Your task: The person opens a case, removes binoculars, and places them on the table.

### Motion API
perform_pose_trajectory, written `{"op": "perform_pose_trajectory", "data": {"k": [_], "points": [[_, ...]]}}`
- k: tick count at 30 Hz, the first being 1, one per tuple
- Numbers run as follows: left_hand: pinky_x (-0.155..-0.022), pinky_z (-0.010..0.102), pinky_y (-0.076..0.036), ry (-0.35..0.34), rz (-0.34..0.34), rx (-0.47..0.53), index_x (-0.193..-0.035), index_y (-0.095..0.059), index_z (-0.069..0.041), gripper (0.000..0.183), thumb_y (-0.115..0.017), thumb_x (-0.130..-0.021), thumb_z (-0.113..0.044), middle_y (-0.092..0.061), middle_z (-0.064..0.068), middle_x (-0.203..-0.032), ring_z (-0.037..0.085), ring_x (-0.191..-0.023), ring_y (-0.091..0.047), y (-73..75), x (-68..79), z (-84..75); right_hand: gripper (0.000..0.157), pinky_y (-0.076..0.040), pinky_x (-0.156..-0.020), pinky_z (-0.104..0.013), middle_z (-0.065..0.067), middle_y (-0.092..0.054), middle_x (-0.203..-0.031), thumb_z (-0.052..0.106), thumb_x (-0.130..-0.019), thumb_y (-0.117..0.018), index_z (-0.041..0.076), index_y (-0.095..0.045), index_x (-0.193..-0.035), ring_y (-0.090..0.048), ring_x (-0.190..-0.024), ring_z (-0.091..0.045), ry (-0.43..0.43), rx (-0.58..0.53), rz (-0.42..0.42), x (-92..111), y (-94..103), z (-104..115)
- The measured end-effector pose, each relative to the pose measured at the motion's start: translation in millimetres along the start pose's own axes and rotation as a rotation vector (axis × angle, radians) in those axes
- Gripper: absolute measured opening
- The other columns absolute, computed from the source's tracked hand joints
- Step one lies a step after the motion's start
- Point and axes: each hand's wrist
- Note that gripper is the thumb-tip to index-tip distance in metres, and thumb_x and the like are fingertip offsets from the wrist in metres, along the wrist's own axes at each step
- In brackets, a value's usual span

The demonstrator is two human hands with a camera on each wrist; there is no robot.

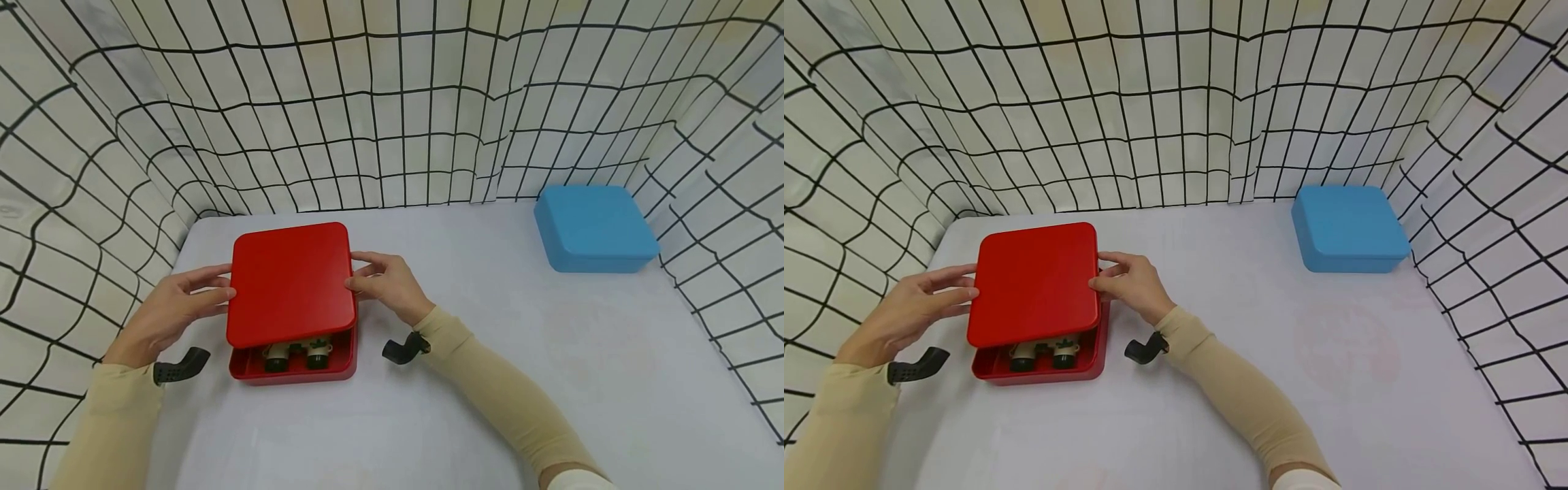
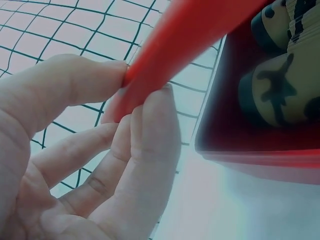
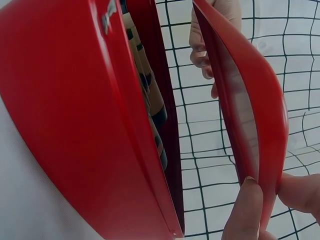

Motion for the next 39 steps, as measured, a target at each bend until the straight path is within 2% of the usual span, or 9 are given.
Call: {"op": "perform_pose_trajectory", "data": {"k": [5,11,16,25,32,39], "points": [[-0.086,0.012,-0.056,-0.021,-0.009,0.006,-0.162,-0.033,-0.009,0.072,-0.062,-0.103,-0.039,-0.053,-0.002,-0.125,-0.001,-0.097,-0.072,0.7,-4.8,-1.3,0.060,-0.064,-0.088,-0.036,-0.014,-0.074,-0.113,0.021,-0.093,-0.075,0.018,-0.055,-0.150,-0.078,-0.082,-0.020,0.010,0.013,-0.003,-3,1.6,1],[-0.086,0.010,-0.055,-0.016,-0.006,0.008,-0.162,-0.032,-0.011,0.073,-0.061,-0.103,-0.040,-0.054,-0.005,-0.124,-0.002,-0.098,-0.071,2.8,-9.9,-3.9,0.059,-0.064,-0.089,-0.037,-0.014,-0.073,-0.113,0.020,-0.093,-0.074,0.018,-0.055,-0.149,-0.078,-0.082,-0.021,0.012,0.017,-0.010,-6,3.2,4],[-0.087,0.015,-0.058,-0.019,-0.011,0.019,-0.163,-0.032,-0.011,0.072,-0.061,-0.103,-0.040,-0.053,-0.005,-0.125,-0.004,-0.100,-0.068,3.0,-16.5,-4.7,0.059,-0.064,-0.089,-0.038,-0.014,-0.073,-0.114,0.020,-0.093,-0.074,0.018,-0.056,-0.149,-0.078,-0.082,-0.020,0.020,0.010,-0.017,-10,4.9,5],[-0.088,0.016,-0.059,0.003,-0.010,0.017,-0.164,-0.030,-0.013,0.075,-0.062,-0.102,-0.043,-0.048,0.003,-0.137,-0.004,-0.100,-0.066,4.9,-26.3,-9.5,0.058,-0.064,-0.090,-0.038,-0.015,-0.072,-0.114,0.019,-0.094,-0.073,0.017,-0.055,-0.150,-0.078,-0.082,-0.020,0.037,0.005,-0.020,-17,9.2,7],[-0.087,0.012,-0.057,0.007,-0.007,0.008,-0.163,-0.031,-0.014,0.074,-0.061,-0.103,-0.044,-0.049,-0.002,-0.133,-0.005,-0.099,-0.068,11.4,-33.8,-12.5,0.058,-0.063,-0.092,-0.038,-0.014,-0.071,-0.115,0.021,-0.094,-0.072,0.017,-0.055,-0.150,-0.079,-0.083,-0.021,0.042,-0.007,-0.016,-24,10.4,11],[-0.090,0.016,-0.058,0.020,-0.020,0.038,-0.163,-0.033,-0.018,0.073,-0.061,-0.102,-0.046,-0.049,-0.001,-0.136,-0.004,-0.104,-0.064,12.4,-43.6,-14.9,0.058,-0.063,-0.091,-0.038,-0.015,-0.072,-0.114,0.020,-0.094,-0.073,0.016,-0.055,-0.149,-0.079,-0.082,-0.022,0.054,-0.018,-0.039,-31,12.2,14]]}}
Point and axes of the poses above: each hand's wrist, its own x-axis away from the middle knuckle, its own y-axis out of the back of the hand, z = x × y
